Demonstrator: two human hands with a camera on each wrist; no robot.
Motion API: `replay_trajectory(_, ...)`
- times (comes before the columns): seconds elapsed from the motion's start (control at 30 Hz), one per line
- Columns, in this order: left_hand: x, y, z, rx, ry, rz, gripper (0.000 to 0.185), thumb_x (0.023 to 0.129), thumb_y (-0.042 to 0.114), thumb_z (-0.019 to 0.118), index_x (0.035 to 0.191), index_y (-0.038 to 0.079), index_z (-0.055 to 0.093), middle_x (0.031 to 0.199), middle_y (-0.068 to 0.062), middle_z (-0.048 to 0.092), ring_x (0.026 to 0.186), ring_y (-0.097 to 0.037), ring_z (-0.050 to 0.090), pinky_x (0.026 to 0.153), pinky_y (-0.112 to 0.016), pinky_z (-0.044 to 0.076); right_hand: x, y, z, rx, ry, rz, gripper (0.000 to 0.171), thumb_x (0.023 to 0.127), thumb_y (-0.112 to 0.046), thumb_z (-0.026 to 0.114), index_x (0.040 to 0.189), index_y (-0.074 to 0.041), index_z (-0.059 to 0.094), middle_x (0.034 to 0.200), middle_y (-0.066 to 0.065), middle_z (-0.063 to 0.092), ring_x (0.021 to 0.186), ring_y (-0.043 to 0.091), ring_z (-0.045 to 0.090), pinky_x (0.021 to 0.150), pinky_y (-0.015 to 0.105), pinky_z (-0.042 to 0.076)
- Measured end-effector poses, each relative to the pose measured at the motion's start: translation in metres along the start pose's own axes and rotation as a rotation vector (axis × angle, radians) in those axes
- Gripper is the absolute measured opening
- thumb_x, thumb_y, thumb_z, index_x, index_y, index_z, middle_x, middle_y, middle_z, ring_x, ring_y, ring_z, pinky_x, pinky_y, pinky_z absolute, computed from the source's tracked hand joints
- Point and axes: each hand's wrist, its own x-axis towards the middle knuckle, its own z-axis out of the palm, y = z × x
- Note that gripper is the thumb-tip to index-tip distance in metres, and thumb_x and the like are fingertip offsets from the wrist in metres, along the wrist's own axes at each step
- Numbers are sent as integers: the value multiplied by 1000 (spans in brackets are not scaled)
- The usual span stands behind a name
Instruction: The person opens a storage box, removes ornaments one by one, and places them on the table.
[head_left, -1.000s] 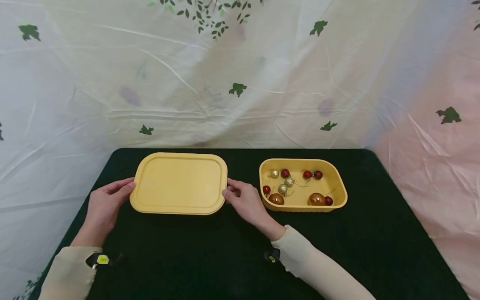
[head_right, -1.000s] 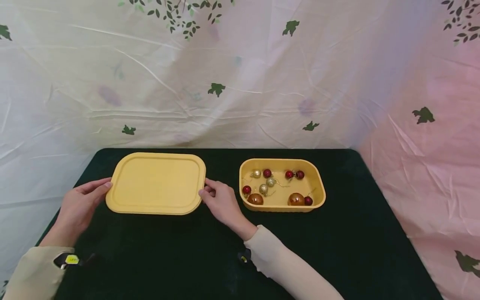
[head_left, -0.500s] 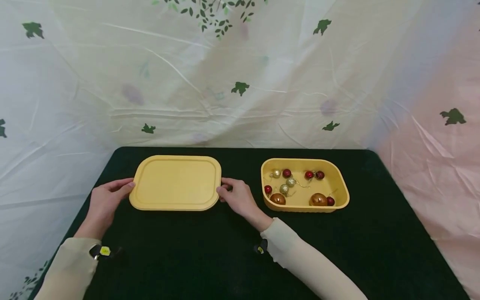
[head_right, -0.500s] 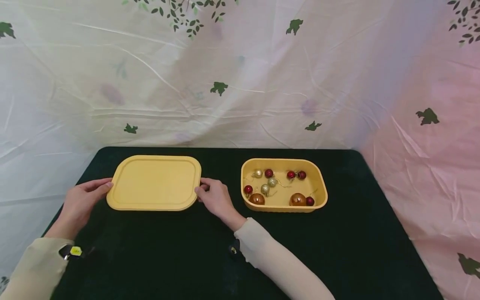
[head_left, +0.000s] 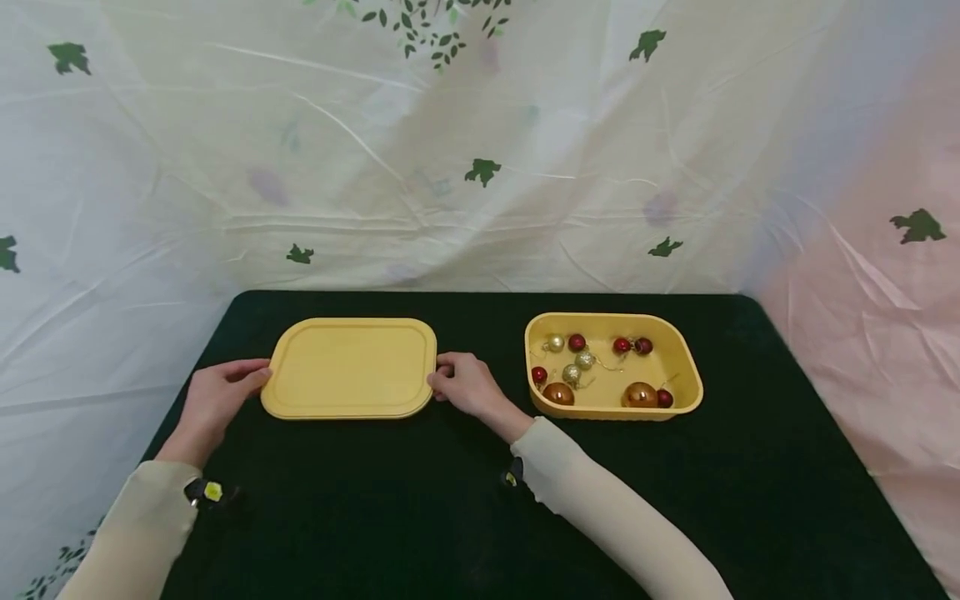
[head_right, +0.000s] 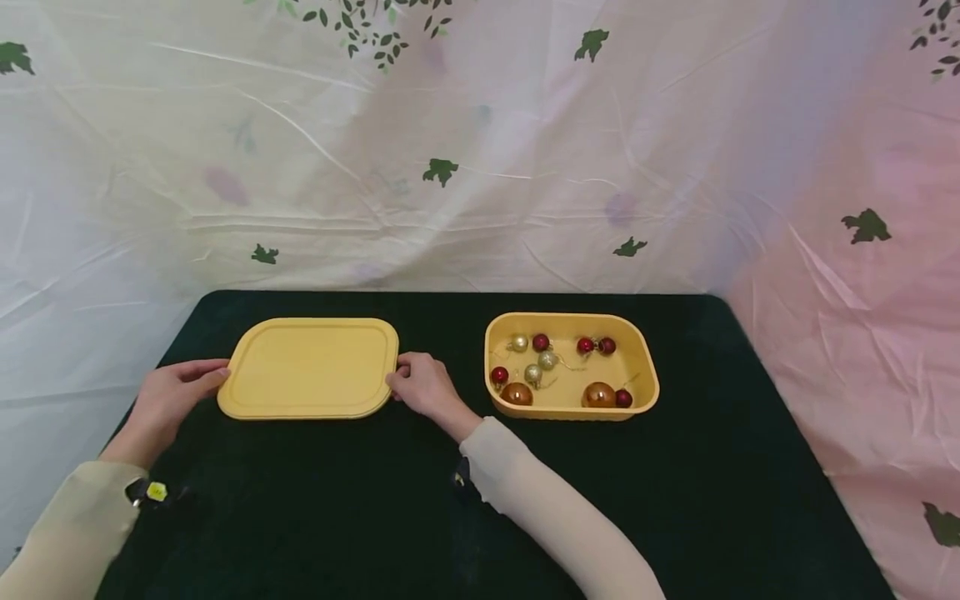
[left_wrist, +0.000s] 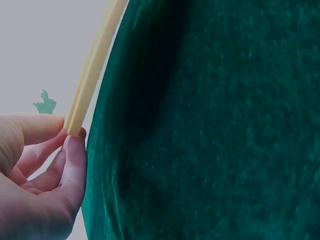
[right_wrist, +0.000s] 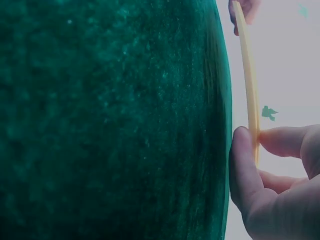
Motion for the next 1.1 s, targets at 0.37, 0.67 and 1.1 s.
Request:
replay_trajectory(0.37,5,-2,-3,60,-80,-10,56,109,30,54,147,-10,48,146,-35,48,120,-45,55,108,-62,43,5,-1,0,-39,-45,11,39,103,-18,64,139,-1,61,92,4,67,78,15,67,67,28,53)
replay_trajectory(0.67,8,-9,0,97,-82,14,55,108,31,57,144,-9,52,142,-35,52,113,-41,57,105,-60,47,7,4,4,-68,-51,30,37,102,-17,65,135,-2,62,87,4,67,72,17,65,62,27,50)
replay_trajectory(1.1,8,-8,0,123,-99,26,53,108,30,57,143,-10,54,141,-35,53,113,-41,57,103,-60,48,10,4,6,-112,-34,36,45,102,-18,66,143,0,57,88,3,68,73,16,67,63,28,52)
